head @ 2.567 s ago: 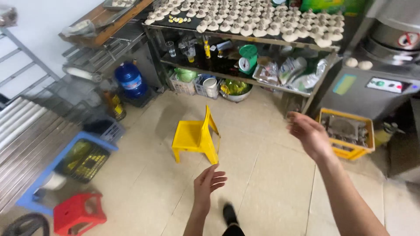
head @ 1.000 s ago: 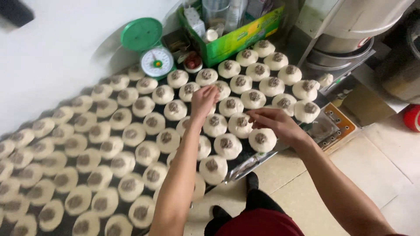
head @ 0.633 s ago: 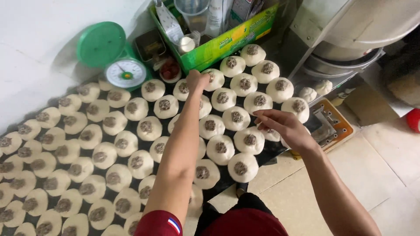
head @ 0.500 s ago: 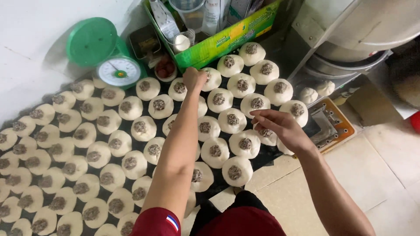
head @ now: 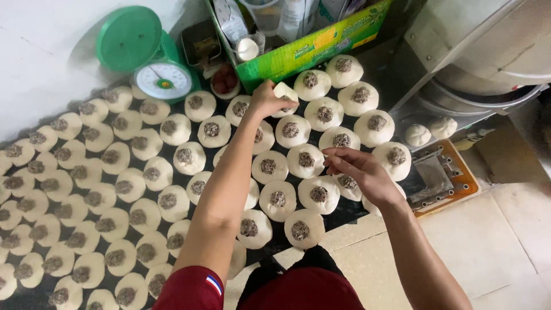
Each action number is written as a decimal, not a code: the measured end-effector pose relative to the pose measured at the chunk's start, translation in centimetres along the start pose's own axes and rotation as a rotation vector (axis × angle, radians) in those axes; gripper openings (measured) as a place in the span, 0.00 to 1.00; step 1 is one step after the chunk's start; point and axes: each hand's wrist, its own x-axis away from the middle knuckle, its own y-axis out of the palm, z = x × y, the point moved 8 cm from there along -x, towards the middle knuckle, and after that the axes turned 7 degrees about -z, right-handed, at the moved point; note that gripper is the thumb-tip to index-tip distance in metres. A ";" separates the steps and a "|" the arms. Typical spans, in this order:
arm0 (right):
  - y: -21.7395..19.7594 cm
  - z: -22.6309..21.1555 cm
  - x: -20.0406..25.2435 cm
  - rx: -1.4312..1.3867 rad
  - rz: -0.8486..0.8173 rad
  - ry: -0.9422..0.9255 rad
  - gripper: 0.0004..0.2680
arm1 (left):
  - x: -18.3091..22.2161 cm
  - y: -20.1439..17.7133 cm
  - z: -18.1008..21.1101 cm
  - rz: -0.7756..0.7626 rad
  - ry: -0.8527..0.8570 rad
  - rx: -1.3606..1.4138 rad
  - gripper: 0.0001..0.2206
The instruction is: Manually assembling steamed buns by adding egg pieces and small meatballs to filled dough and sealing them.
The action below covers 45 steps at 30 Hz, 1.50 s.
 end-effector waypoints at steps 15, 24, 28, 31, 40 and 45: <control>7.3 3.6 -4.4 0.001 -0.106 -0.033 0.14 | 18.4 -9.3 -4.3 0.256 0.395 1.539 0.30; 43.0 0.0 -8.7 0.318 -0.595 -0.086 0.13 | 51.4 -11.4 -21.1 0.583 0.270 2.217 0.20; 63.3 4.9 -9.5 0.519 -0.838 -0.134 0.14 | 66.9 -13.6 -29.2 0.962 0.209 2.092 0.21; 78.6 7.7 -7.3 0.717 -0.953 -0.218 0.14 | 76.1 -13.7 -34.5 1.203 0.074 1.958 0.20; 101.8 22.2 -12.7 1.067 -0.954 -0.453 0.15 | 90.0 -11.6 -43.7 1.571 -0.232 1.825 0.20; 102.3 22.2 -12.1 1.190 -1.002 -0.570 0.20 | 90.2 -11.0 -46.1 1.589 -0.241 1.903 0.19</control>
